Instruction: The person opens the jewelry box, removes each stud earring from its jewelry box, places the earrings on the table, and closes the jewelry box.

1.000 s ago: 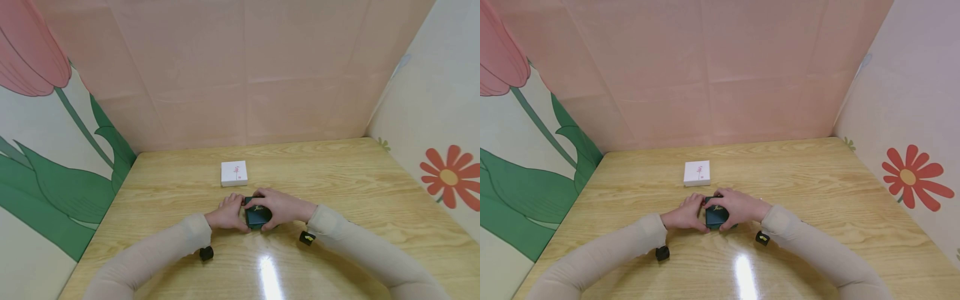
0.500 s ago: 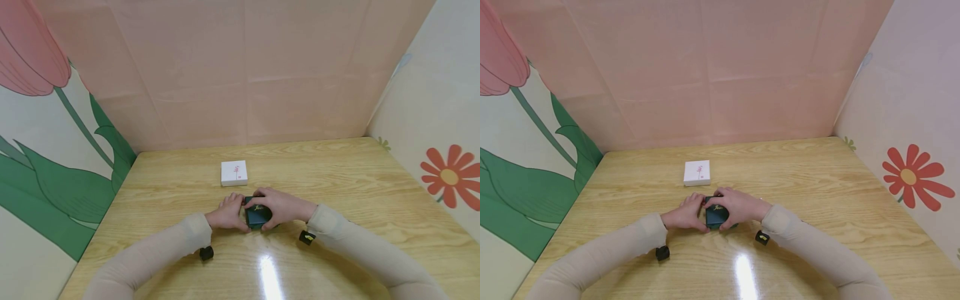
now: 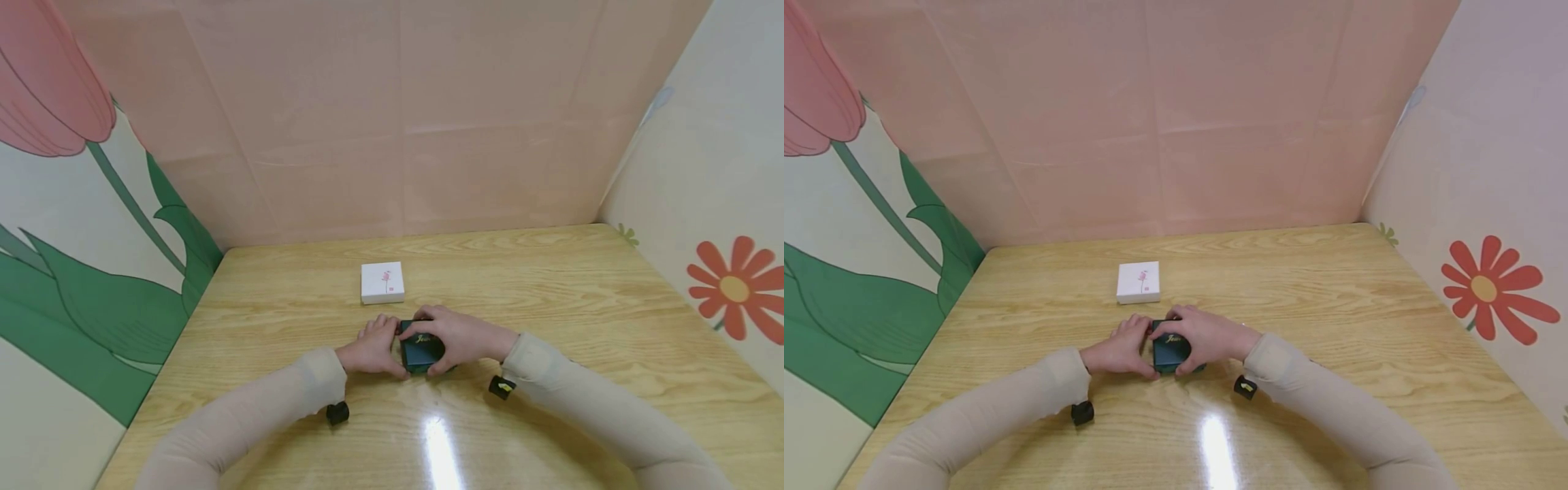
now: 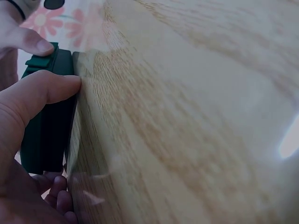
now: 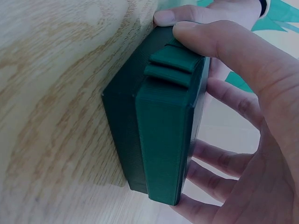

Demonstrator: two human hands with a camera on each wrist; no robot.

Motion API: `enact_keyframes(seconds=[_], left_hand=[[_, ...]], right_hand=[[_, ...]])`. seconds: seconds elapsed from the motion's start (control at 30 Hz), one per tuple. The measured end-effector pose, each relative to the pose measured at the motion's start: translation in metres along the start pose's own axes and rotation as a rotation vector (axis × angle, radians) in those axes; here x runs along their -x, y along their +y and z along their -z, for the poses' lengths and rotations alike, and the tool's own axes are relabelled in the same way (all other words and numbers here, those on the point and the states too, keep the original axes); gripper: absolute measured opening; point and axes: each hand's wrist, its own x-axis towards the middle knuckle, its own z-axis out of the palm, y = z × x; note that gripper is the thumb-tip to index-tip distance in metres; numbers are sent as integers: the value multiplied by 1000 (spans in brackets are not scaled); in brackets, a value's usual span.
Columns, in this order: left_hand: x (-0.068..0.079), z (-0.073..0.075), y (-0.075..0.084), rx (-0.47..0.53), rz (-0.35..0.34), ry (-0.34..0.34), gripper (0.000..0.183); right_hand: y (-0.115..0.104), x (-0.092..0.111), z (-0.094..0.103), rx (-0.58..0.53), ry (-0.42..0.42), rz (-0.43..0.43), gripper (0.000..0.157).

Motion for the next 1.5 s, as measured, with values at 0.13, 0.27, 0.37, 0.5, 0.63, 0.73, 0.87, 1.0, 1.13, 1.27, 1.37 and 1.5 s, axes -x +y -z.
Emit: enact_keyframes(seconds=[0.13, 0.27, 0.37, 0.5, 0.63, 0.73, 0.87, 1.0, 1.13, 1.27, 1.37, 1.5], left_hand=[[-1, 0, 0, -1, 0, -1, 90], [-1, 0, 1, 5, -4, 3, 89], [0, 0, 1, 8, -4, 4, 88], [0, 1, 1, -1, 2, 2, 88], [-2, 0, 0, -6, 4, 3, 89], [-3, -1, 0, -9, 2, 5, 90], [-3, -1, 0, -16, 6, 4, 91], [-3, -1, 1, -16, 12, 1, 91], [-3, -1, 0, -15, 16, -1, 91], [-2, -2, 0, -8, 14, 0, 92], [-1, -1, -1, 5, 6, 0, 91], [0, 0, -1, 17, -9, 1, 90]], right_hand=[[0, 0, 0, -9, -1, 0, 71], [1, 0, 0, -21, 1, 3, 71], [3, 0, 0, -30, -1, 4, 70], [4, -1, 0, -35, -4, 4, 69], [4, -1, 0, -13, -1, 8, 68], [4, -1, 0, 10, 6, 12, 68], [4, -1, 0, 20, 8, 16, 67], [5, -1, 0, 9, 1, 12, 68], [5, -1, 0, -9, -3, 8, 68], [4, -1, 1, -24, -10, 3, 68], [4, -1, 1, -30, -17, 0, 69], [4, -1, 1, -31, -21, 3, 68]])
